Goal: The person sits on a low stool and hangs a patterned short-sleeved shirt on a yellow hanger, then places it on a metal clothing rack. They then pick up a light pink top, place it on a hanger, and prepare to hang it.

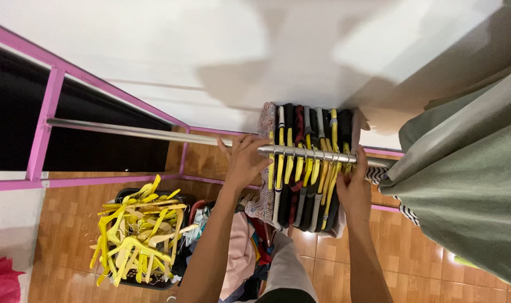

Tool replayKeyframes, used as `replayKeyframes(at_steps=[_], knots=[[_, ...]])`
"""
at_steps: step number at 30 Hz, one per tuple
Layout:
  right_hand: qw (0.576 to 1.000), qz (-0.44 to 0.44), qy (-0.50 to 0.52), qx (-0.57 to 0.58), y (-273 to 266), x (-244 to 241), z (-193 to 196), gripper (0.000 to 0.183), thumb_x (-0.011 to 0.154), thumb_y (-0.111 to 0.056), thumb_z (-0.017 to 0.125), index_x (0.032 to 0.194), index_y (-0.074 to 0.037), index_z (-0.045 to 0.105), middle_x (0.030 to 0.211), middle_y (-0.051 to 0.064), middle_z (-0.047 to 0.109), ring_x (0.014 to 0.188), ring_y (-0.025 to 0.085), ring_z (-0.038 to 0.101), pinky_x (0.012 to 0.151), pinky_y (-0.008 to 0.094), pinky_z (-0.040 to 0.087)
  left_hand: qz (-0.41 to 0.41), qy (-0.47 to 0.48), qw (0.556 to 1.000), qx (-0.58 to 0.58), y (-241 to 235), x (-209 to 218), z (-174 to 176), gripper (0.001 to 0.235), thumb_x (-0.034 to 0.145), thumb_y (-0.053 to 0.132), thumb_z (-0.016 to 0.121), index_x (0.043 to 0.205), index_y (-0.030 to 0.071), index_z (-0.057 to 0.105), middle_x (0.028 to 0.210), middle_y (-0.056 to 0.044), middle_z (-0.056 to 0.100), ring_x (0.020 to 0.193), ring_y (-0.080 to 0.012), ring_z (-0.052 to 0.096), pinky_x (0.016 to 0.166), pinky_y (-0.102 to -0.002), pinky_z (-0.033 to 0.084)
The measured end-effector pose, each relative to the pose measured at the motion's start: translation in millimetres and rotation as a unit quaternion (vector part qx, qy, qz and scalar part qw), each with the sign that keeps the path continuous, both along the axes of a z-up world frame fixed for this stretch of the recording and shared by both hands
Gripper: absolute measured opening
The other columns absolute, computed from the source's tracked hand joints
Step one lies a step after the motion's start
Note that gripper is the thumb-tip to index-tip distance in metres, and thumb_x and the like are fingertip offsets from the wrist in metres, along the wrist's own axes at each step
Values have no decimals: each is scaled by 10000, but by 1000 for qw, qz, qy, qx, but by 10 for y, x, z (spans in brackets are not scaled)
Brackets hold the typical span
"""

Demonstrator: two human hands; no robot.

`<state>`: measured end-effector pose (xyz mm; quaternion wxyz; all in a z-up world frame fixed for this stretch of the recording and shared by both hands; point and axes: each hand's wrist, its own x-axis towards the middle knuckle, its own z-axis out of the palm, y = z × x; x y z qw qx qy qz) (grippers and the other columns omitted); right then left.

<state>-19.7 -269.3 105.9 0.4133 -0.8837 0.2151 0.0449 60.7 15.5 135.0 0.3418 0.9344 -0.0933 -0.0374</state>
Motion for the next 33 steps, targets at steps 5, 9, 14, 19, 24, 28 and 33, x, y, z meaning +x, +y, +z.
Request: replayKeyframes(at_steps=[5,9,14,19,24,28,33], knots=[[994,-38,-102,-10,283,-58,80,935,966,-86,613,1674,-146,5,683,103,625,580,281,608,599,424,471,0,19,1000,-13,71,-65,72,818,758,449,795,1486,230,493,1448,-67,569,1464,-291,369,1185,-684,-169],[987,-38,-153,-4,643,-320,91,906,996,-82,588,1700,-150,23,709,83,626,629,230,615,629,386,486,-15,-63,994,-91,351,-477,-159,847,893,393,736,1602,137,349,1665,-169,351,1569,-365,238,1252,-596,76],[992,-5,-126,20,1153,-1020,139,882,940,-112,617,1665,-138,115,668,73,619,570,220,589,606,373,488,45,47,959,-277,958,-1980,-914,776,905,172,698,1575,50,325,1597,-197,421,1470,-365,443,1191,-422,374],[992,58,-111,21,1533,-1959,-115,799,936,-142,642,1627,-135,240,694,114,626,582,273,603,583,409,484,111,289,924,-225,2044,-4090,-1612,521,881,176,715,1366,75,556,1264,-122,672,1149,-253,660,958,-363,524],[995,66,-78,-22,2091,-3045,-829,367,970,-201,660,1299,-106,527,749,137,666,651,306,661,623,435,504,105,346,894,-263,3139,-5366,-1762,397,874,215,716,1247,96,652,1067,-85,759,976,-161,735,821,-322,590],[993,95,-39,51,2708,-3621,-1222,450,897,-213,646,1337,-119,629,719,181,651,643,317,652,622,435,514,154,280,897,-305,3574,-5375,-1962,270,880,197,680,1109,56,706,936,-94,735,845,-181,696,730,-344,562],[984,163,13,66,3389,-4395,-721,419,928,-241,648,1335,-155,603,773,195,694,701,332,704,656,425,541,233,244,920,-201,4067,-5665,-1973,240,896,218,621,914,35,776,746,-58,716,672,-164,664,586,-340,531]])
